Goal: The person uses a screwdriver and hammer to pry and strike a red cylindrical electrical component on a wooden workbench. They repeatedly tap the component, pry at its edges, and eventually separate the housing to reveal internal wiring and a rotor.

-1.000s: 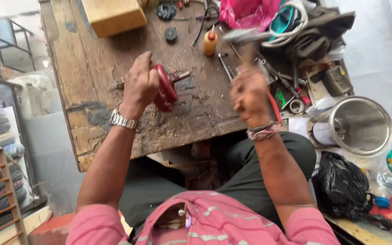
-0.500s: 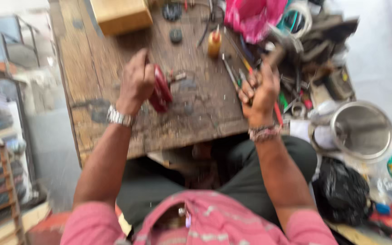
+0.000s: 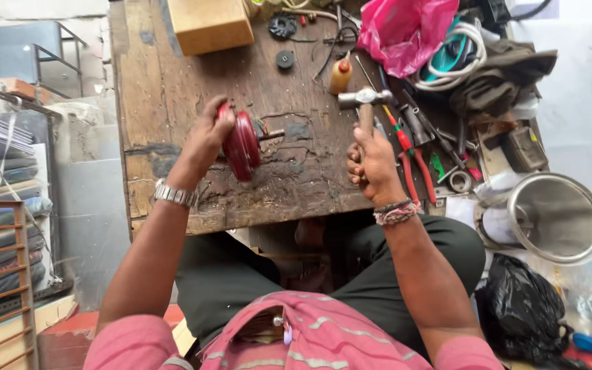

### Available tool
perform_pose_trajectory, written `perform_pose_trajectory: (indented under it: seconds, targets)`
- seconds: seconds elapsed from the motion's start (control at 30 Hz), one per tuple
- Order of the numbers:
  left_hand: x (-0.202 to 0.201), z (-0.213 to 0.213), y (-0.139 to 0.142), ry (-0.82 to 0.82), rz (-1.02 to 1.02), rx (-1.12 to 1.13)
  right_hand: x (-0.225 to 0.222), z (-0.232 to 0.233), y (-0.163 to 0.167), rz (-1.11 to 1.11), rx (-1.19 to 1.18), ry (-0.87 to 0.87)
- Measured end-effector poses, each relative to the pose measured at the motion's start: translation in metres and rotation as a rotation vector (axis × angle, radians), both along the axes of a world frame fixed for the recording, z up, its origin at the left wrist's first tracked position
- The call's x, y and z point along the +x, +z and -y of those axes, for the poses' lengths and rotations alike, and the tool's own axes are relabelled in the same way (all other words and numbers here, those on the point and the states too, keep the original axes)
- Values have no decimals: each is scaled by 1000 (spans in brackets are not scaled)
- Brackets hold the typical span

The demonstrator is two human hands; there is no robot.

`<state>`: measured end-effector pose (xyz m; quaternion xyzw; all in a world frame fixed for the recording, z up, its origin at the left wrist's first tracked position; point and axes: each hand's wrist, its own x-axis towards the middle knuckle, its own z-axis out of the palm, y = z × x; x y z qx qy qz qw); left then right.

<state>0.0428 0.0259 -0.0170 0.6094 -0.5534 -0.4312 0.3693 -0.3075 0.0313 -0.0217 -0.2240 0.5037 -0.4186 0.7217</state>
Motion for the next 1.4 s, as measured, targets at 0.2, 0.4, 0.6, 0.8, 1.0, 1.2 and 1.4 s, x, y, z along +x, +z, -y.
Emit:
perform_pose_trajectory:
  seconds: [0.2,0.4,0.6,0.8,1.0,1.2,1.4]
  targets:
    - [2,-50,-1,16,-343,220,18,-9,11,4,-17,67]
    - [-39,-103,-36,-50,107,-409,26,-18,17,-81,-88,131]
    - [-74,-91,-24,-232,278,-605,8,-47,31,-135,-139,86]
    - [-64,-75,36,-468,721,-298,-16,-103,24,-48,-6,17]
    - [-68,-68,74,-566,820,-301,-32,-99,27,37,-141,-116]
    - [-72,-78,81,-556,810,-73,-44,-99,37,110,-345,-522]
    - [-86,-85,68,-501,788,-123,-7,-124,-2,-20,-69,66]
